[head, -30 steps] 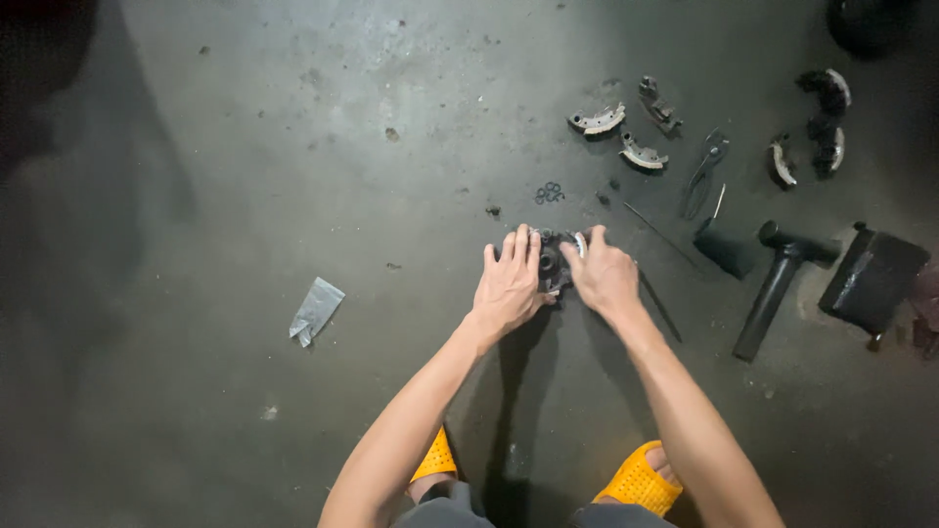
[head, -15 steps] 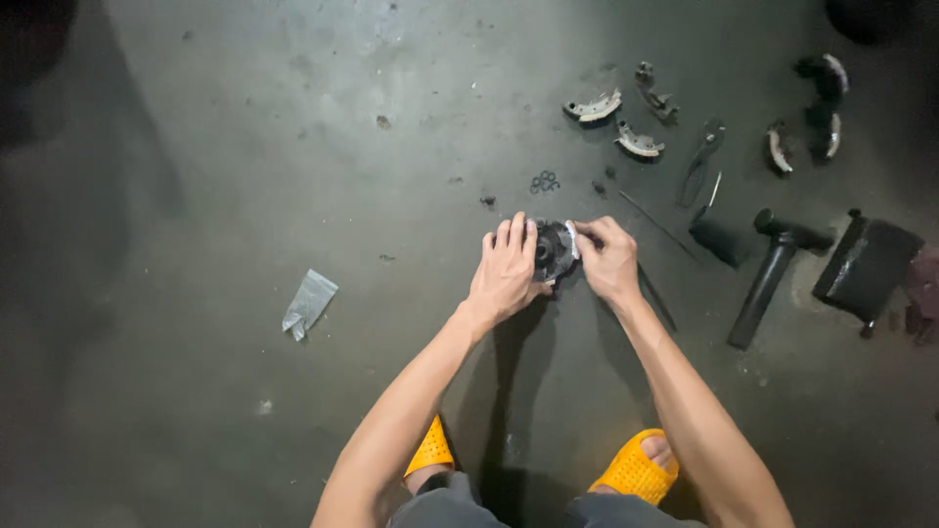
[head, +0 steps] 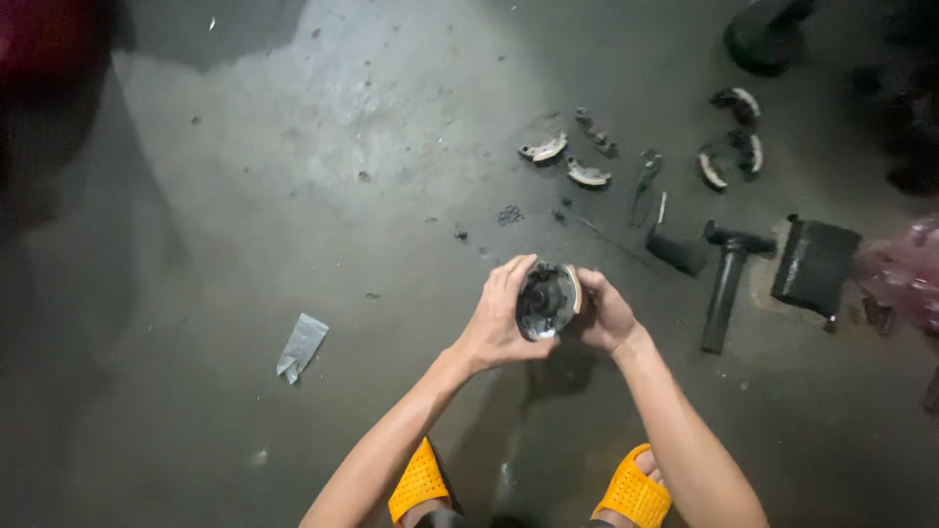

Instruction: The person assembles mechanical components on a concrete floor, using a hammer to tap a circular metal part into place. They then attach curved brake shoes and small metal clips to the assembly by hand, arranging the parts into a circular configuration.

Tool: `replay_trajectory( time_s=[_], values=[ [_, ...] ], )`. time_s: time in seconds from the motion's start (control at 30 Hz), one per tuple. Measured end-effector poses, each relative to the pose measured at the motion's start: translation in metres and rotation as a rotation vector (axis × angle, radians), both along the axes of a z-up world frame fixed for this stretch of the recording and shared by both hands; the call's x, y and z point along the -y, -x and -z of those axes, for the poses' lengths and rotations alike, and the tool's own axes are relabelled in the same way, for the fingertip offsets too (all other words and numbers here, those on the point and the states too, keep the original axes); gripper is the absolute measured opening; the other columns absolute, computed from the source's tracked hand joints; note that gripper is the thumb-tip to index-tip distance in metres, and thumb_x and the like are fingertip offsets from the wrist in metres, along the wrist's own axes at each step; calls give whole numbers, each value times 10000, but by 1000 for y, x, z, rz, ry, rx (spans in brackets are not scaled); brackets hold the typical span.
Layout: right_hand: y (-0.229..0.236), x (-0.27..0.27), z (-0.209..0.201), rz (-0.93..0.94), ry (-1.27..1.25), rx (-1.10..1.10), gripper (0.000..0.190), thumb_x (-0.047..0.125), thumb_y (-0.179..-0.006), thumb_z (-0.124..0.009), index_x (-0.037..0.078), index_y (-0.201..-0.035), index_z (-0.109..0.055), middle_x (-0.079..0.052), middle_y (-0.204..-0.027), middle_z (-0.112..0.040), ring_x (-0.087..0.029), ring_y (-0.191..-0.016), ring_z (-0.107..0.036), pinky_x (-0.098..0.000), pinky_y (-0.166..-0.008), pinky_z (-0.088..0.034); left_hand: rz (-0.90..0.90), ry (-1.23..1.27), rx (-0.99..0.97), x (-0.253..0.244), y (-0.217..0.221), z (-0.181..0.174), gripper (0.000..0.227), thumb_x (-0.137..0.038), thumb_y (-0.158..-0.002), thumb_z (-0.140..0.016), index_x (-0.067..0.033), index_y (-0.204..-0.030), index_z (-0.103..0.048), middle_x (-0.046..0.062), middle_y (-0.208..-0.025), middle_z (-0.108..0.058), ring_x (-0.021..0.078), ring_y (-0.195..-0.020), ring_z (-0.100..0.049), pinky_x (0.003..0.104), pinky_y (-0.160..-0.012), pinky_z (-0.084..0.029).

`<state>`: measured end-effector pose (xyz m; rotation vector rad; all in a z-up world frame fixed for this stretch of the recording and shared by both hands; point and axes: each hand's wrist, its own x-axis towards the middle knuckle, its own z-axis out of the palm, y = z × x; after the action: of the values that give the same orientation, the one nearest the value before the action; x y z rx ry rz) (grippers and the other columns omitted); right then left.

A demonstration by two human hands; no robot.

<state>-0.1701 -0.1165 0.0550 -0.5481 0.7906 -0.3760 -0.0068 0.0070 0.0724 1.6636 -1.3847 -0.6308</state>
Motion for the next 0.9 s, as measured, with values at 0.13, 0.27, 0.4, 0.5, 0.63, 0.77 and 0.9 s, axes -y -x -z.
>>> replay_trajectory(
  time_s=[0.13,0.27,0.4,0.5,0.63,0.77,0.9],
  values=[
    [-9,-5,-45,-143,168,116,850,245,-708,-728,68,-1506,-496,-271,-1338,-651,-379,-1221,-635,-564,-985,-523,88,-220,-400,12,-10,-47,1400,-471,-576,-951,8,-1606,-132,416,-1573,-153,641,-1445,-212,761,-1134,-298],
    [-15,-12,-39,-162,561,-35,1070,233,-678,-860,47,-1602,-352,-225,-1572,-431,-339,-1491,-347,-578,-1213,-220,161,-349,-621,32,-14,-18,1347,-335,-628,-964,-63,-1642,-122,365,-1587,-240,594,-1422,-336,670,-1063,-466],
    [-10,-16,-25,-126,595,-17,1019,231,-750,-822,74,-1618,-312,-169,-1502,-470,-263,-1385,-458,-477,-1173,-366,142,-317,-652,33,-13,-18,1342,-207,-546,-971,-104,-1640,-200,282,-1540,-332,508,-1425,-383,580,-1080,-479],
    [-11,-20,-34,-133,615,-33,1064,270,-704,-825,44,-1612,-317,-215,-1479,-482,-298,-1354,-481,-479,-1147,-393,144,-253,-716,27,-8,-18,1310,-212,-547,-980,-106,-1627,-245,276,-1527,-324,511,-1416,-364,593,-1101,-457],
    [-10,-24,-41,-114,584,-26,1117,291,-620,-828,7,-1589,-347,-240,-1441,-510,-321,-1329,-509,-477,-1119,-424,70,-173,-715,21,2,-23,1249,-264,-521,-1000,-174,-1588,-356,218,-1494,-386,500,-1371,-412,636,-1124,-422],
    [-11,-22,-35,-75,463,12,1100,240,-578,-818,51,-1575,-396,-182,-1398,-565,-265,-1251,-588,-425,-1010,-551,7,-151,-707,20,5,-36,1195,-257,-533,-997,-229,-1567,-398,125,-1478,-431,399,-1355,-468,546,-1109,-458],
    [-9,-24,-34,-69,447,-21,1039,230,-551,-833,47,-1516,-495,-166,-1403,-577,-262,-1264,-593,-412,-987,-561,-46,-210,-736,15,7,-38,1178,-254,-517,-996,-236,-1541,-414,100,-1472,-424,410,-1337,-470,565,-1025,-528]
  ],
)
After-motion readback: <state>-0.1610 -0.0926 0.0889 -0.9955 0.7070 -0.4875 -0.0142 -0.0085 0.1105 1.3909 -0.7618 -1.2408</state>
